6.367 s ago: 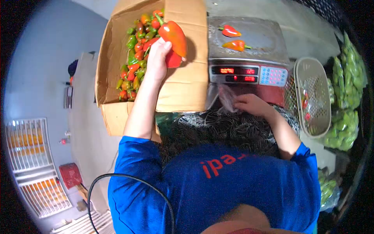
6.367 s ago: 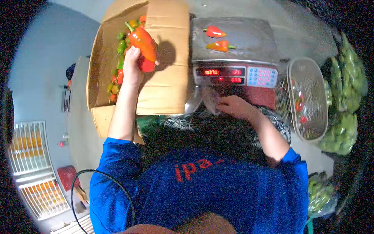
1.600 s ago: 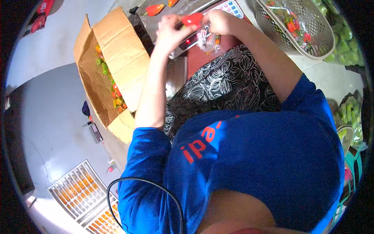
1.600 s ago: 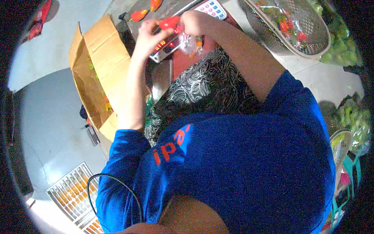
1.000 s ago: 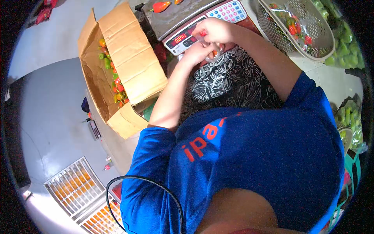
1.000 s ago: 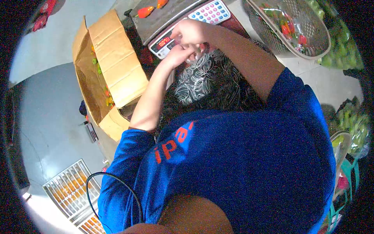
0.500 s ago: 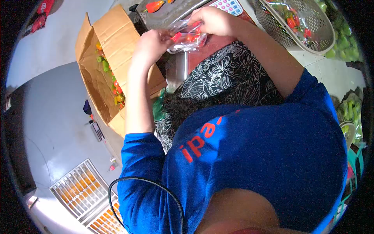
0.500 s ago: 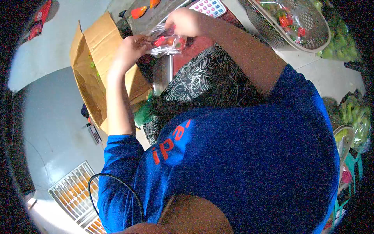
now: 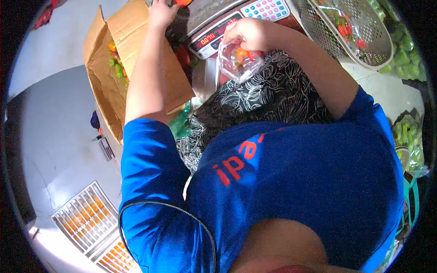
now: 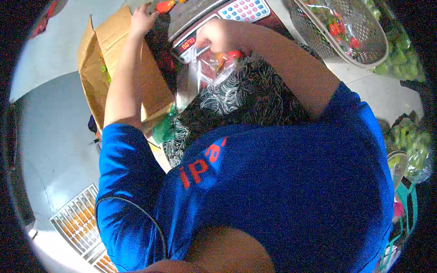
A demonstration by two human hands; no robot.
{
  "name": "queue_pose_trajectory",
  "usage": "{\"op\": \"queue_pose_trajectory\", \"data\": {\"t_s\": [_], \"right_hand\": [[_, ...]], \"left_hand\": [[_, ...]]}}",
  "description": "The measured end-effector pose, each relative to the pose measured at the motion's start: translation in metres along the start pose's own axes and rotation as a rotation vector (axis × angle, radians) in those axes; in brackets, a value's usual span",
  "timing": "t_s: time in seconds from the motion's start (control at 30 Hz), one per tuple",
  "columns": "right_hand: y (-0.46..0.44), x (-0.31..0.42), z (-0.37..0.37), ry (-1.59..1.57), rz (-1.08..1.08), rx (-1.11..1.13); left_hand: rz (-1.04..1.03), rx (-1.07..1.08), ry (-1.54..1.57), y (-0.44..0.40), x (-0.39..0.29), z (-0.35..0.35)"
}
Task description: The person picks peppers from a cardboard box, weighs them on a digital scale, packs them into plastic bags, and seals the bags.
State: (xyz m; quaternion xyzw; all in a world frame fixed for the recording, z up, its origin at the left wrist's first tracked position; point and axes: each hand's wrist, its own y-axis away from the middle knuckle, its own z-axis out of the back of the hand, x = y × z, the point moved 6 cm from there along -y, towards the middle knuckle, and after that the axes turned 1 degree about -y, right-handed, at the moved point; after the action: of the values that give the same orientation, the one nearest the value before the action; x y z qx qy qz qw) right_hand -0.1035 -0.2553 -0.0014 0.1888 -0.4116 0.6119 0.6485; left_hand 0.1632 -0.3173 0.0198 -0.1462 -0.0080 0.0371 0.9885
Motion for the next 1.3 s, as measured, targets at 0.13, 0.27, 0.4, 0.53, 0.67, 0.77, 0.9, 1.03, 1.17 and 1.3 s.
{"op": "queue_pose_trajectory", "data": {"t_s": [0.13, 0.27, 0.4, 0.53, 0.67, 0.77, 0.9, 1.03, 1.17, 1.3], "right_hand": [[0.005, 0.002, 0.0, -0.034, 0.124, -0.044], [0.0, -0.006, -0.003, -0.075, 0.119, -0.018], [0.0, -0.011, -0.004, -0.14, 0.097, -0.018], [-0.001, -0.008, -0.003, -0.105, 0.108, -0.034], [-0.004, -0.008, -0.006, -0.107, 0.113, -0.014], [-0.001, -0.013, -0.006, -0.111, 0.076, -0.02], [0.002, -0.022, -0.001, -0.083, -0.026, -0.076], [0.002, -0.029, 0.003, -0.078, -0.08, -0.133], [0.0, -0.035, 0.002, -0.03, -0.129, -0.144], [-0.001, -0.029, 0.001, -0.146, -0.193, -0.129]], "left_hand": [[-0.041, 0.148, -0.158, -0.001, 0.004, -0.024], [0.106, 0.17, -0.114, 0.006, -0.011, -0.015], [0.182, 0.262, -0.217, 0.008, -0.02, -0.006], [0.045, 0.238, -0.077, 0.01, -0.007, -0.009], [0.116, 0.192, -0.101, 0.018, -0.012, -0.008], [0.17, 0.252, -0.093, 0.023, -0.016, -0.009], [0.065, 0.236, 0.051, 0.034, -0.03, 0.002], [0.26, 0.32, 0.98, 0.064, -0.061, 0.027], [0.392, 0.403, 1.388, 0.099, -0.088, 0.05], [0.303, 0.623, 1.182, 0.12, -0.114, 0.045]]}}
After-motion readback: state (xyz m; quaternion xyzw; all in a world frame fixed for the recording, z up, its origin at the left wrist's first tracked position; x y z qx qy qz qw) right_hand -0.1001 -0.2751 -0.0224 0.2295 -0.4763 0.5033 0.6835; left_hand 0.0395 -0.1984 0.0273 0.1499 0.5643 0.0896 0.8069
